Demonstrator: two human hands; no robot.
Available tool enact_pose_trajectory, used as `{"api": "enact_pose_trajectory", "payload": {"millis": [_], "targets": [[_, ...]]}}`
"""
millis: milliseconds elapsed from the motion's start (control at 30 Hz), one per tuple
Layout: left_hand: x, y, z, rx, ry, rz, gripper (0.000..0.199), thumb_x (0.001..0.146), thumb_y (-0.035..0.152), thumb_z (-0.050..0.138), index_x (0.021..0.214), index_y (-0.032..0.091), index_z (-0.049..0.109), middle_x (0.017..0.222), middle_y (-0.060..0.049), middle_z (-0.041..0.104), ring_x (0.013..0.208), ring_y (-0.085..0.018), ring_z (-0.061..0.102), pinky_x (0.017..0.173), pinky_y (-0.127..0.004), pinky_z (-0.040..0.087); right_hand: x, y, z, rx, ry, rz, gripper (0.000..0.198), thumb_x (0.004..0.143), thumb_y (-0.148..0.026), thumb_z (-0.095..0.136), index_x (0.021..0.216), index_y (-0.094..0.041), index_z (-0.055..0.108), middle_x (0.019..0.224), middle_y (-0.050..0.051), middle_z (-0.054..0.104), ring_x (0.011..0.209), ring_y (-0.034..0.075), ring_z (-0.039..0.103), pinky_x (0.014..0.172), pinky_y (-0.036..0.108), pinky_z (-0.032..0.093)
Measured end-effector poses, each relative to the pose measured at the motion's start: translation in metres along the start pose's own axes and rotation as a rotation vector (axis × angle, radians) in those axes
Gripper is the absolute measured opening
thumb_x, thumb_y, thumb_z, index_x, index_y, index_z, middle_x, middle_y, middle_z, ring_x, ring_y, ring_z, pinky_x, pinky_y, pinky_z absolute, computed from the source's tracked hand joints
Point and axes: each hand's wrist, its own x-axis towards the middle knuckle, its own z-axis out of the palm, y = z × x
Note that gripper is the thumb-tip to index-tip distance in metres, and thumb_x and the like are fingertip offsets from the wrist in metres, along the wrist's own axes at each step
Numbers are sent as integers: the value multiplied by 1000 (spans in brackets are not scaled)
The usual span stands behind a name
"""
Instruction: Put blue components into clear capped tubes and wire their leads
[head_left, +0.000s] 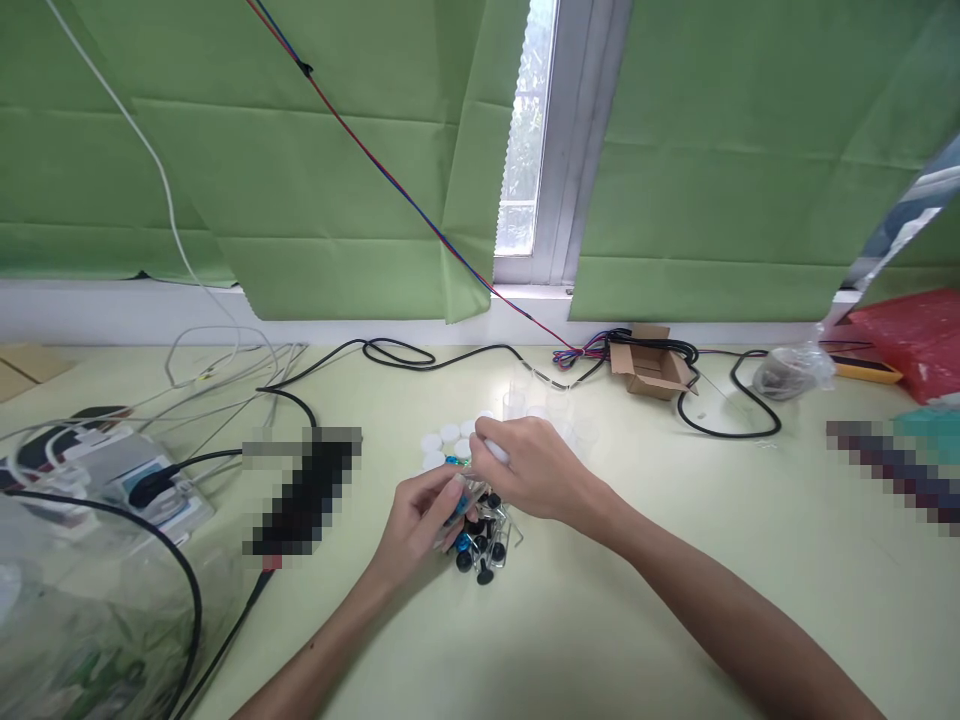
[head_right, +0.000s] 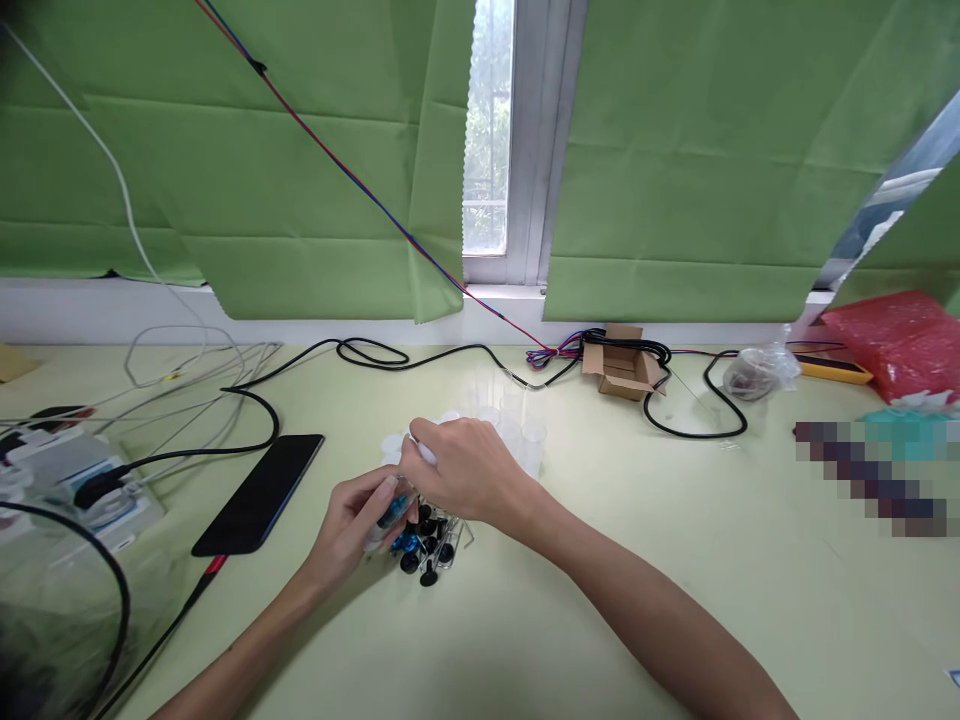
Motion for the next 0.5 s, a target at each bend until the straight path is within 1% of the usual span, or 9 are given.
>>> {"api": "enact_pose_trajectory", "payload": {"millis": [133,233,333,500], "targets": [[0,0,1,3,5,-4,40,93,49,53,80,14,65,64,-4,60,40,-8,43,41,-24,30,-1,-1,1,3,14,15,28,90,-22,41,65,-21,29,52,-7,26,50,10,18,51,27,17],[0,-1,1,2,6,-2,40,93,49,54,74,15,62,63,-3,59,41,-8,43,41,-24,30,-2,-1,3,-7,14,27,27,90,-23,40,65,-21,32,52,-7,28,49,9,19,51,27,17],[0,-1,2,12,4,8,41,93,50,54,71,15,60,63,-3,59,40,-8,42,41,-24,30,-3,-1,4,-16,11,39,26,90,-23,40,65,-20,35,52,-7,29,50,9,20,51,27,17],[0,1,2,37,14,23,42,93,50,54,70,15,60,62,-3,59,39,-8,43,41,-24,31,-3,-1,5,-13,24,47,27,90,-23,40,64,-20,33,52,-7,27,49,9,18,50,27,17]]}}
